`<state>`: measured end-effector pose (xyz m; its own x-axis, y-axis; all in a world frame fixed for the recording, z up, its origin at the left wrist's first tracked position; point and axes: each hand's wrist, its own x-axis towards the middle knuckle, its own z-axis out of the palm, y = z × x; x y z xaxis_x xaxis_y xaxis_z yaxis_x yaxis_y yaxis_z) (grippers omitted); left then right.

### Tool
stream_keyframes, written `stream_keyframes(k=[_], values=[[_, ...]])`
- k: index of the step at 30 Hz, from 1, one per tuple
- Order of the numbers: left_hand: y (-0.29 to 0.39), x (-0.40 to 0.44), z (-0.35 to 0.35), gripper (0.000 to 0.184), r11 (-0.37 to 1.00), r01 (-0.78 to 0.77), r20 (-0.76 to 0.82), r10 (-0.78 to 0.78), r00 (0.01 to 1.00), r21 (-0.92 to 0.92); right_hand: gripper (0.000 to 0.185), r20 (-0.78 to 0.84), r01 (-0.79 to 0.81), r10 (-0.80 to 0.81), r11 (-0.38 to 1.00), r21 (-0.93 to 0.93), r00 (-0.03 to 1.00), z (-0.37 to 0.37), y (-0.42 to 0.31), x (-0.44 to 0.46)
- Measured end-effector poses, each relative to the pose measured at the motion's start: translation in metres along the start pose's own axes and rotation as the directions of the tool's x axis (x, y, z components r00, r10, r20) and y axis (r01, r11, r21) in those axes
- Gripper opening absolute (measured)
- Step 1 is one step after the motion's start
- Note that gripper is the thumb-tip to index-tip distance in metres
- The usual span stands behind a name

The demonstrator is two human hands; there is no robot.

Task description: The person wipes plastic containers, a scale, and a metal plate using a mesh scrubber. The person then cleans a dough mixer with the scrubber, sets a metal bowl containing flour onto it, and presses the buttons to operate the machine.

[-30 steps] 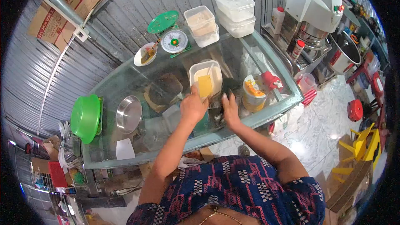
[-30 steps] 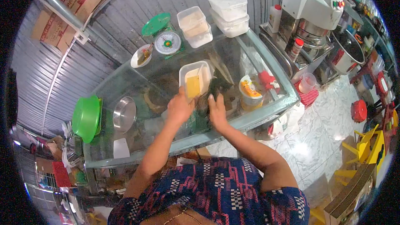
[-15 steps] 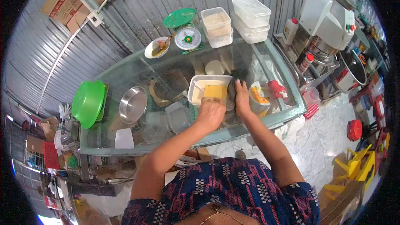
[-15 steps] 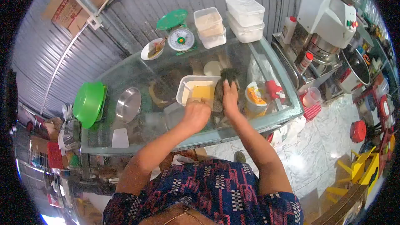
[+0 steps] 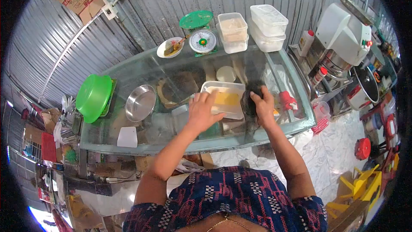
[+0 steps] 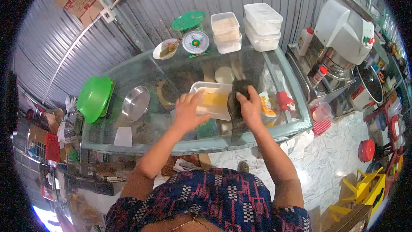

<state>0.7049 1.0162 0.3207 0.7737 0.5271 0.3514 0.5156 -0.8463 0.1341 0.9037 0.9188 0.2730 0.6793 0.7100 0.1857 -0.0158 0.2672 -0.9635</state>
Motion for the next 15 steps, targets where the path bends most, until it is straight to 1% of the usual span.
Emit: stream_keyframes(k=[1, 2, 3, 4, 5, 6, 7, 8, 10, 11, 12, 14, 15], values=[[-0.012, 0.003, 0.005, 0.103, 0.996, 0.078, 0.11, -0.073, 0.991, -0.039, 0.018, 0.05, 0.025, -0.022, 0.998, -0.057, 0.999, 0.0, 0.012, 0.014], [-0.022, 0.004, 0.017, 0.103, 0.996, 0.086, 0.103, -0.082, 0.991, -0.036, 0.018, 0.06, 0.028, -0.025, 0.998, -0.057, 0.998, 0.008, 0.006, 0.02], [-0.033, 0.005, 0.029, 0.108, 0.988, 0.124, 0.117, -0.113, 0.987, -0.093, 0.02, 0.19, 0.281, -0.216, 0.843, -0.459, 0.958, 0.017, -0.001, 0.025], [-0.041, 0.004, 0.036, 0.113, 0.975, 0.162, 0.132, -0.142, 0.981, -0.15, 0.022, 0.38, 0.496, -0.323, 0.477, -0.725, 0.867, 0.024, -0.006, 0.03], [-0.043, 0.004, 0.038, 0.113, 0.975, 0.168, 0.123, -0.15, 0.981, -0.147, 0.029, 0.485, 0.529, -0.21, 0.348, -0.774, 0.849, 0.032, 0.007, 0.039], [-0.043, 0.004, 0.041, 0.115, 0.953, 0.196, 0.155, -0.163, 0.974, -0.231, 0.029, 0.491, 0.536, -0.216, 0.347, -0.769, 0.844, 0.04, 0.019, 0.043], [-0.044, 0.005, 0.043, 0.118, 0.924, 0.223, 0.19, -0.169, 0.967, -0.312, 0.032, 0.529, 0.574, -0.223, 0.312, -0.757, 0.819, 0.054, 0.024, 0.043], [-0.045, 0.006, 0.046, 0.118, 0.924, 0.222, 0.187, -0.17, 0.967, -0.311, 0.035, 0.564, 0.607, -0.225, 0.277, -0.745, 0.794, 0.067, 0.027, 0.041], [-0.045, 0.004, 0.053, 0.115, 0.958, 0.261, 0.231, -0.229, 0.946, -0.121, 0.04, 0.623, 0.675, -0.26, 0.268, -0.687, 0.738, 0.092, 0.035, 0.039], [-0.04, 0.005, 0.048, 0.112, 0.95, 0.308, 0.263, -0.284, 0.922, -0.056, 0.04, 0.643, 0.712, -0.313, 0.228, -0.663, 0.699, 0.101, 0.041, 0.04], [-0.037, 0.005, 0.044, 0.112, 0.95, 0.307, 0.261, -0.282, 0.923, -0.057, 0.04, 0.642, 0.712, -0.314, 0.226, -0.664, 0.699, 0.101, 0.044, 0.041], [-0.035, 0.002, 0.04, 0.109, 0.957, 0.289, 0.223, -0.278, 0.934, -0.019, 0.039, 0.679, 0.737, -0.289, 0.306, -0.602, 0.675, 0.101, 0.04, 0.036], [-0.035, 0.002, 0.041, 0.109, 0.957, 0.288, 0.222, -0.277, 0.935, -0.019, 0.036, 0.695, 0.75, -0.283, 0.301, -0.589, 0.66, 0.094, 0.037, 0.03]])
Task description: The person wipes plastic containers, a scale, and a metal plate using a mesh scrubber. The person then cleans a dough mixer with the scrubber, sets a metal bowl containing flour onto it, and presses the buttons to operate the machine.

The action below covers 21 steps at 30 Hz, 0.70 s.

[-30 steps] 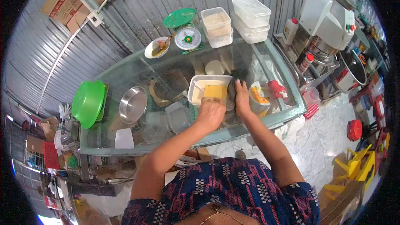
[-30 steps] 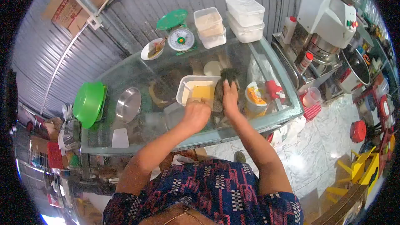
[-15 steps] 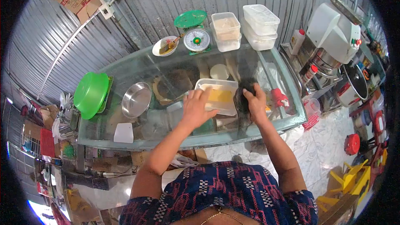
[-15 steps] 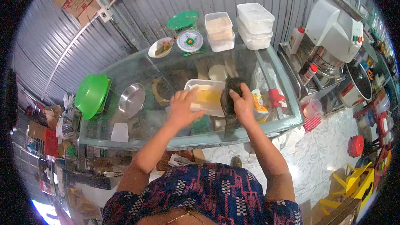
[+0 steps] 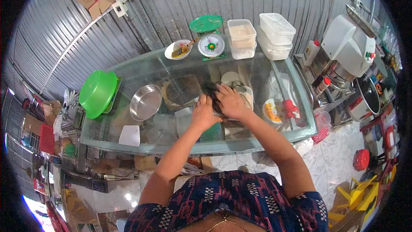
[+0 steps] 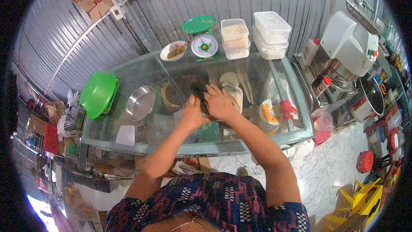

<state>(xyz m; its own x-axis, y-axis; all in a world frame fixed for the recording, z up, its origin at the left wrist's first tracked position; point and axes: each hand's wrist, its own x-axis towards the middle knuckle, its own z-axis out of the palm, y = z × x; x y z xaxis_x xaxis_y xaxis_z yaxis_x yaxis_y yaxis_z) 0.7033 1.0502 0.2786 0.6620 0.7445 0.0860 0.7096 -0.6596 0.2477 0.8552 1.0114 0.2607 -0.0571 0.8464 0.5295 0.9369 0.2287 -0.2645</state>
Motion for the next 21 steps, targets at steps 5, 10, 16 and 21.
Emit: stream_keyframes(k=[5, 10, 16, 21], values=[[0.0, -0.002, 0.007, 0.109, 1.0, 0.004, -0.14, -0.006, 0.99, -0.012, 0.032, 0.078, 0.009, -0.011, 1.0, 0.015, 0.997, -0.057, -0.004, -0.053], [0.004, -0.001, 0.003, 0.112, 0.997, 0.024, -0.072, -0.029, 0.997, -0.067, 0.029, -0.169, -0.148, 0.179, 0.972, 0.18, 0.969, -0.058, 0.045, -0.071], [0.014, 0.003, 0.009, 0.114, 0.99, 0.091, -0.089, -0.1, 0.991, -0.109, 0.036, 0.014, -0.452, 0.678, 0.473, 0.756, 0.735, 0.006, 0.091, -0.043], [0.017, 0.011, 0.003, 0.112, 0.969, 0.211, -0.084, -0.222, 0.971, -0.126, 0.041, 0.062, -0.418, 0.835, 0.208, 0.884, 0.547, -0.007, 0.042, -0.045]])
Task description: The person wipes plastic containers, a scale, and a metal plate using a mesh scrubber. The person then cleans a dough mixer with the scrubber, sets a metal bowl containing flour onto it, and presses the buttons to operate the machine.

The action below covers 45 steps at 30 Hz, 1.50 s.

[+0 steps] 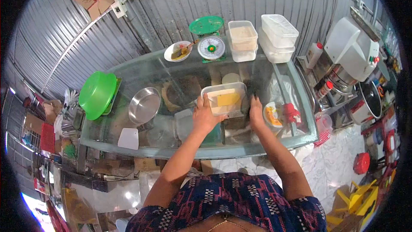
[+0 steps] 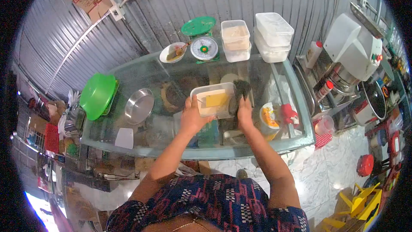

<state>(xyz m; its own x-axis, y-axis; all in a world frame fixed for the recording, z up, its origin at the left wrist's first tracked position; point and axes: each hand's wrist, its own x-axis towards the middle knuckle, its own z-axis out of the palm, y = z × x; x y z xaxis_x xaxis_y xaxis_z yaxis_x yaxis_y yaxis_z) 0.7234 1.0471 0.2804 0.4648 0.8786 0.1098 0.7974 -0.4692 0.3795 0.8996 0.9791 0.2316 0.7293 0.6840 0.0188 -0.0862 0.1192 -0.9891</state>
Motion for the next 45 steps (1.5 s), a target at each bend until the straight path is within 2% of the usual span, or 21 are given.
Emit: stream_keyframes(k=[1, 3, 4, 6, 7, 9, 10, 11, 12, 13, 14, 16, 17, 19, 20, 22, 23, 27, 29, 36, 45], values=[[-0.001, 0.002, -0.001, 0.112, 1.0, 0.017, 0.001, -0.017, 1.0, 0.008, 0.041, 0.01, 0.001, -0.001, 1.0, 0.0, 1.0, -0.004, 0.006, -0.008], [-0.003, 0.004, -0.004, 0.112, 0.999, 0.042, -0.009, -0.042, 0.999, 0.014, 0.035, 0.132, 0.079, -0.044, 0.958, -0.275, 0.99, -0.016, 0.018, -0.018], [-0.003, 0.003, -0.006, 0.111, 0.998, 0.037, -0.013, -0.037, 0.999, 0.057, 0.035, 0.145, 0.088, -0.049, 0.957, -0.276, 0.988, -0.022, 0.019, -0.022], [-0.008, 0.006, -0.006, 0.11, 0.994, 0.048, -0.033, -0.045, 0.998, 0.096, 0.027, 0.274, 0.116, -0.079, 0.986, -0.123, 0.958, -0.034, 0.016, -0.024], [-0.014, 0.008, -0.002, 0.105, 0.999, 0.006, -0.019, -0.006, 1.0, 0.043, 0.027, 0.292, 0.124, -0.083, 0.985, -0.124, 0.953, -0.043, 0.023, -0.019], [-0.026, 0.017, -0.008, 0.1, 1.0, -0.017, -0.02, 0.017, 1.0, -0.015, 0.021, 0.357, 0.18, -0.046, 0.919, -0.351, 0.933, -0.062, 0.04, 0.001], [-0.032, 0.03, -0.018, 0.093, 0.991, -0.002, 0.065, 0.01, 0.998, -0.132, 0.021, 0.376, 0.189, -0.047, 0.917, -0.352, 0.925, -0.065, 0.027, 0.005], [-0.039, 0.042, -0.028, 0.086, 0.969, 0.022, 0.15, 0.015, 0.989, -0.245, 0.018, 0.382, 0.397, -0.197, 0.721, -0.568, 0.903, -0.068, 0.004, 0.004], [-0.047, 0.055, -0.037, 0.086, 0.968, 0.034, 0.142, 0.001, 0.99, -0.249, 0.016, 0.423, 0.537, -0.337, 0.432, -0.724, 0.841, -0.069, -0.009, 0.008], [-0.055, 0.07, -0.045, 0.079, 0.916, 0.091, 0.118, -0.048, 0.992, -0.391, 0.028, 0.452, 0.539, -0.3, 0.374, -0.755, 0.84, -0.075, 0.0, 0.013], [-0.063, 0.087, -0.052, 0.071, 0.84, 0.138, 0.101, -0.099, 0.99, -0.525, 0.028, 0.467, 0.552, -0.3, 0.367, -0.748, 0.832, -0.072, 0.008, 0.012], [-0.096, 0.135, -0.045, 0.059, 0.587, 0.299, 0.217, -0.208, 0.954, -0.752, 0.044, 0.463, 0.535, -0.359, 0.133, -0.835, 0.811, -0.064, 0.022, 0.008], [-0.115, 0.162, -0.039, 0.059, 0.583, 0.299, 0.214, -0.213, 0.953, -0.755, 0.055, 0.472, 0.502, -0.2, 0.14, -0.854, 0.859, -0.061, 0.014, 0.005], [-0.154, 0.212, -0.024, 0.05, 0.041, 0.375, 0.354, -0.252, 0.901, -0.926, 0.053, 0.463, 0.495, -0.209, 0.146, -0.857, 0.862, -0.057, 0.013, 0.004], [-0.166, 0.232, -0.018, 0.05, 0.034, 0.372, 0.353, -0.247, 0.902, -0.928, 0.051, 0.447, 0.483, -0.217, 0.155, -0.862, 0.868, -0.056, 0.014, 0.005], [-0.176, 0.265, -0.01, 0.048, -0.184, 0.331, 0.376, -0.349, 0.858, -0.926, 0.052, 0.449, 0.485, -0.225, 0.139, -0.864, 0.865, -0.055, 0.018, 0.005], [-0.178, 0.278, -0.006, 0.047, -0.212, 0.311, 0.37, -0.37, 0.852, -0.927, 0.052, 0.448, 0.48, -0.209, 0.141, -0.866, 0.869, -0.054, 0.015, 0.005], [-0.195, 0.324, 0.013, 0.045, -0.363, 0.258, 0.391, -0.361, 0.847, -0.895, 0.055, 0.462, 0.489, -0.196, 0.124, -0.863, 0.865, -0.052, 0.016, 0.007], [-0.195, 0.335, 0.017, 0.042, -0.499, 0.219, 0.425, -0.347, 0.836, -0.838, 0.056, 0.472, 0.501, -0.215, 0.107, -0.859, 0.855, -0.055, 0.023, 0.008], [-0.204, 0.354, 0.029, 0.036, -0.572, 0.147, 0.363, -0.284, 0.888, -0.807, 0.056, 0.476, 0.506, -0.227, 0.098, -0.857, 0.85, -0.058, 0.03, 0.014], [-0.218, 0.365, 0.026, 0.04, -0.586, 0.014, 0.319, -0.422, 0.849, -0.81, 0.056, 0.464, 0.494, -0.224, 0.104, -0.863, 0.857, -0.056, 0.028, 0.01]])
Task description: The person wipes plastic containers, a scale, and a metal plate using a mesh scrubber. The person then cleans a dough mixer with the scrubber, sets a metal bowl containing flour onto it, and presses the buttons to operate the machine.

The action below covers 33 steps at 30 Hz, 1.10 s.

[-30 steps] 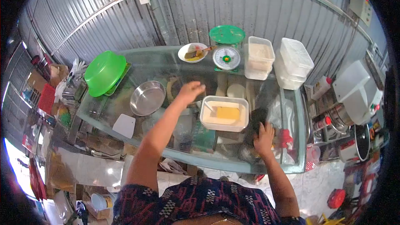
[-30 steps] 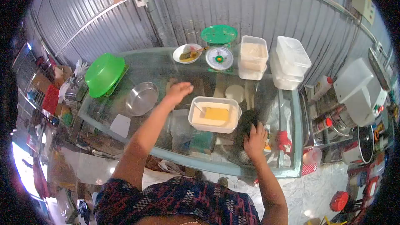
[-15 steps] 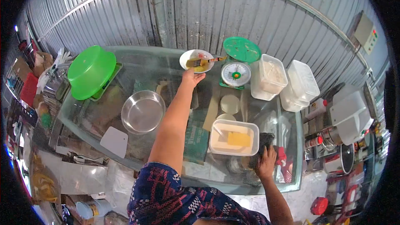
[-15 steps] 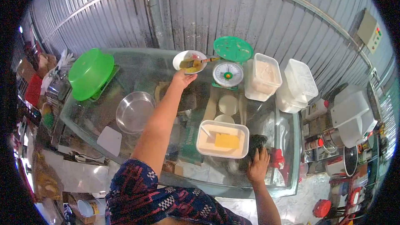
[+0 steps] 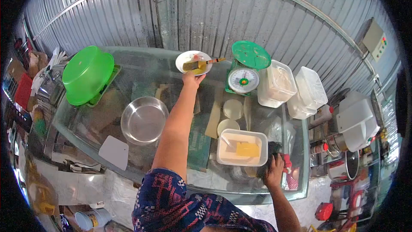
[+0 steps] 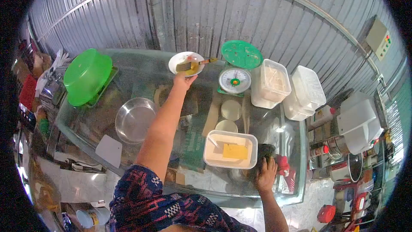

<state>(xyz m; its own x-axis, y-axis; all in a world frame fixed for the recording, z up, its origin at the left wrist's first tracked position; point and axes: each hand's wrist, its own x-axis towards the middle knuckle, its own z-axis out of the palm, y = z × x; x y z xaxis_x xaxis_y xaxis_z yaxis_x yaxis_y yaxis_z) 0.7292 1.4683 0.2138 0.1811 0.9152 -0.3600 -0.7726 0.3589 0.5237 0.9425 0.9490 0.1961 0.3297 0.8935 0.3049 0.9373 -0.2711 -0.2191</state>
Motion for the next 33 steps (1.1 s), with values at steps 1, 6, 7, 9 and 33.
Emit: stream_keyframes(k=[1, 6, 7, 9, 33], values=[[0.002, -0.004, 0.001, 0.04, 1.0, 0.003, 0.003, -0.003, 1.0, 0.0, 0.056, -0.003, 0.003, -0.003, 1.0, 0.006, 1.0, 0.002, 0.002, 0.0], [0.009, 0.002, -0.002, 0.04, 0.99, -0.12, -0.064, 0.116, 0.991, -0.074, 0.055, -0.012, 0.007, -0.007, 1.0, 0.005, 1.0, 0.003, 0.003, 0.0], [0.011, -0.005, 0.003, 0.039, 0.981, -0.158, -0.155, 0.14, 0.978, -0.114, 0.055, -0.023, 0.03, -0.03, 0.999, 0.01, 0.999, 0.004, 0.005, -0.001], [0.011, -0.017, 0.011, 0.041, 0.973, -0.204, -0.193, 0.182, 0.964, -0.103, 0.054, -0.037, 0.047, -0.046, 0.999, 0.014, 0.998, 0.005, 0.006, -0.001], [-0.082, -0.082, 0.079, 0.035, 0.336, -0.559, 0.536, 0.166, 0.827, 0.758, 0.057, -0.042, -0.044, 0.044, 0.999, 0.003, 0.998, -0.009, -0.005, 0.001]])
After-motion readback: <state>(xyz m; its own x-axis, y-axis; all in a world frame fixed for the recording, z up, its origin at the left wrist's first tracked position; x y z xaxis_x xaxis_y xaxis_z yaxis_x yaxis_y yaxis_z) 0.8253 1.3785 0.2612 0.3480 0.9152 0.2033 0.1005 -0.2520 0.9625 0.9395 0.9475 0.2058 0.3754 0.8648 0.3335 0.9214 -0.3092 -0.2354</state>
